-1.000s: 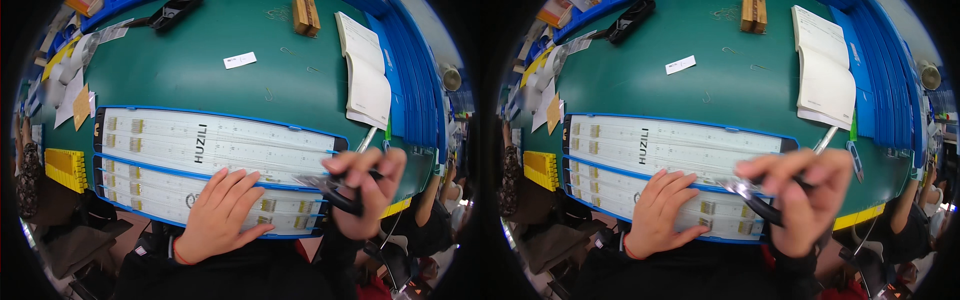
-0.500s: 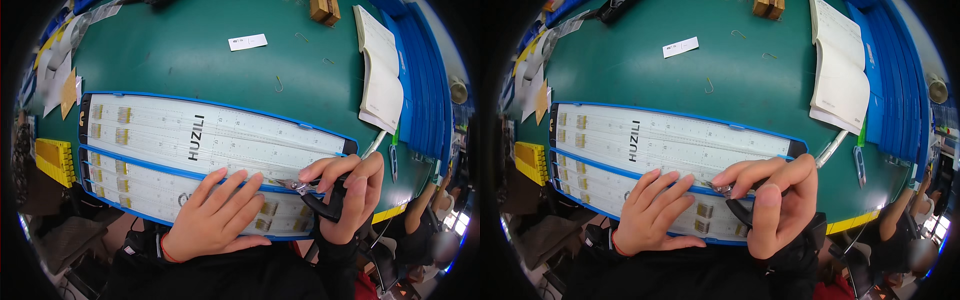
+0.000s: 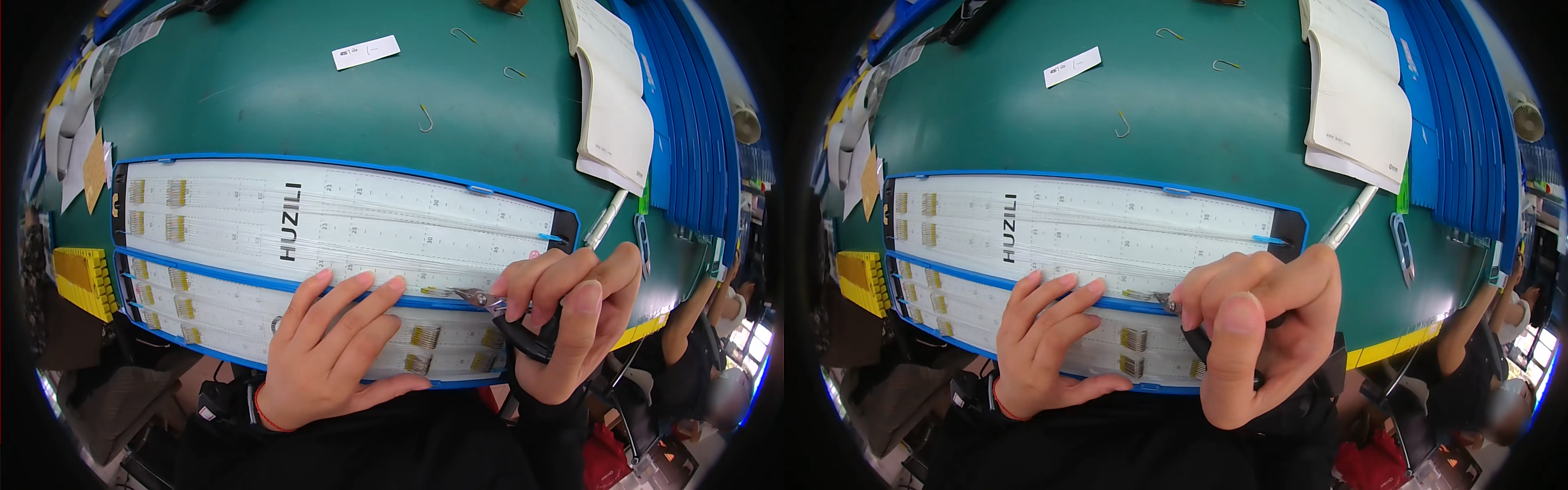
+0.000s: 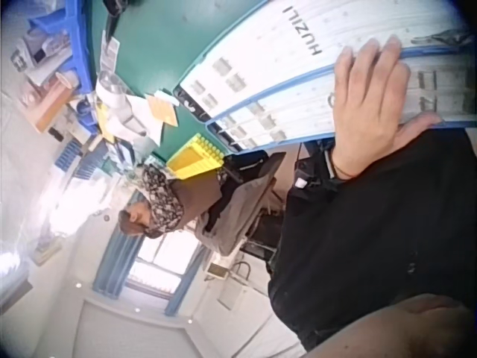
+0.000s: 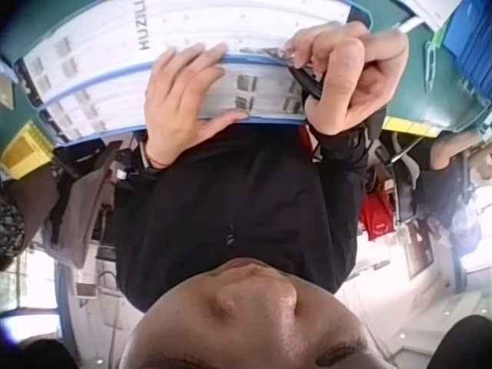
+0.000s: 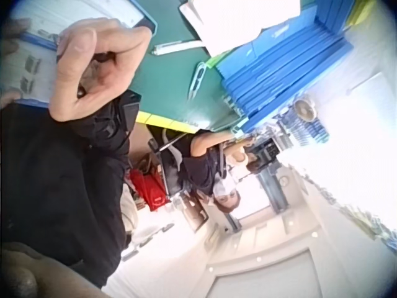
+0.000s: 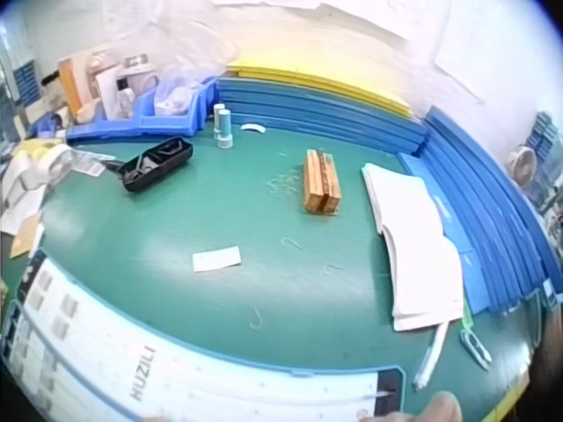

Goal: The recorder is assembling and inspecting LED light strips on a blue tray, using manual adjustment and small components.

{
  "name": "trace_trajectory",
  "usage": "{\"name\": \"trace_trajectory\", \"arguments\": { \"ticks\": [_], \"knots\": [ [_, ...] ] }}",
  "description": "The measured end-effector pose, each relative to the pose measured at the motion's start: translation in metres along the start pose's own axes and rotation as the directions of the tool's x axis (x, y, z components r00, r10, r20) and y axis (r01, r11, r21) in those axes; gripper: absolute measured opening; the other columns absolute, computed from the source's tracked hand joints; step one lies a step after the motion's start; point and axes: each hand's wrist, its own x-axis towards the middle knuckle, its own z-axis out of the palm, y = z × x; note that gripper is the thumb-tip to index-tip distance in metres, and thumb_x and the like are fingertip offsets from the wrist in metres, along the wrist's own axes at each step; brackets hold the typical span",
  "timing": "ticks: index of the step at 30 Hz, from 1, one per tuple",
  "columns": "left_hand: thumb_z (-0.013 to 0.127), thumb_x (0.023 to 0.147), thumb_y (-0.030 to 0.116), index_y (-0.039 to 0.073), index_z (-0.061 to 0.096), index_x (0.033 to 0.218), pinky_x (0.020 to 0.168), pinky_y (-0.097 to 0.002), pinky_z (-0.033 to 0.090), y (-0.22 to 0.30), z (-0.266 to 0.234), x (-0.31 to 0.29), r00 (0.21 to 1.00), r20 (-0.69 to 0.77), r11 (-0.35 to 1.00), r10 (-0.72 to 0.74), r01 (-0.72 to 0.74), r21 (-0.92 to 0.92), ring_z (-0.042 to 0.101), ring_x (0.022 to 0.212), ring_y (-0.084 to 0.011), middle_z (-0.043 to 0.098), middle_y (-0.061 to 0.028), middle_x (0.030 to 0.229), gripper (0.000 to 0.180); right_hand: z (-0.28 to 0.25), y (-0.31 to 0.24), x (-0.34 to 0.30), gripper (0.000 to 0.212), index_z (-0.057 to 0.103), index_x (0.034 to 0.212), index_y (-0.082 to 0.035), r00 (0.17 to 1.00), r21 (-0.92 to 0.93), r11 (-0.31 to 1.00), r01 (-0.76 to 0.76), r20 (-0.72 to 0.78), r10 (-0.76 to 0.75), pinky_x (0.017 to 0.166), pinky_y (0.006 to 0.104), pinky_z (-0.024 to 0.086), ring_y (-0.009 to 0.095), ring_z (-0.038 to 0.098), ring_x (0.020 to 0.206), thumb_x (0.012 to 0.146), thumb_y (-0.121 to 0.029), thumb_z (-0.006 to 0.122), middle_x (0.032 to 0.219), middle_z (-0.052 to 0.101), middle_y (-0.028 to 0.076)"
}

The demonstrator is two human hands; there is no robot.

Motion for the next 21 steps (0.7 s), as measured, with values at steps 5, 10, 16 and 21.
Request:
{"name": "trace_trajectory", "arguments": {
  "ticks": [5,10,16,21],
  "knots": [
    [0.073,0.074,0.051,0.007,0.059,0.094,0.099,-0.0421,0.041,0.0007,-0.0003,0.0001,1.000,0.009,1.000,0.008,-0.008,0.010,0.055,0.116,-0.0255,0.063,-0.0071,0.122,0.051,-0.0003,-0.0015,-0.0007,0.014,0.032,0.090,0.000,1.000,-0.013,1.000,0.001,-0.016,-0.001,0.064,0.0334,0.051,0.014,0.050,0.057,0.092,-0.004,0.046,0.065,0.048,0.008],
    [0.072,0.074,0.051,0.007,0.059,0.092,0.100,-0.0413,0.041,-0.0002,-0.0003,-0.0013,1.000,0.015,1.000,0.006,-0.006,0.021,0.055,0.116,-0.0252,0.063,-0.0075,0.122,0.050,0.0003,-0.0001,-0.0027,0.016,0.032,0.090,0.000,1.000,-0.007,1.000,0.002,-0.021,-0.002,0.064,0.0342,0.051,0.014,0.049,0.057,0.092,-0.005,0.047,0.066,0.048,0.008],
    [0.071,0.074,0.051,0.006,0.059,0.088,0.100,-0.0418,0.040,-0.0003,-0.0006,-0.0001,1.000,0.022,1.000,0.015,-0.015,0.019,0.055,0.114,-0.0250,0.064,-0.0079,0.121,0.048,-0.0013,0.0002,-0.0033,0.017,0.032,0.092,-0.001,1.000,-0.009,1.000,0.002,-0.002,-0.003,0.065,0.0348,0.051,0.015,0.049,0.056,0.092,-0.006,0.049,0.066,0.047,0.008],
    [0.070,0.075,0.051,0.006,0.059,0.086,0.100,-0.0427,0.040,0.0009,0.0002,-0.0005,0.999,0.026,0.999,0.022,-0.023,0.043,0.055,0.113,-0.0248,0.064,-0.0083,0.120,0.047,-0.0004,0.0002,-0.0023,0.018,0.032,0.092,-0.001,1.000,0.003,1.000,-0.012,-0.006,0.012,0.065,0.0349,0.052,0.016,0.051,0.057,0.092,-0.006,0.049,0.066,0.047,0.008]
  ]
}}
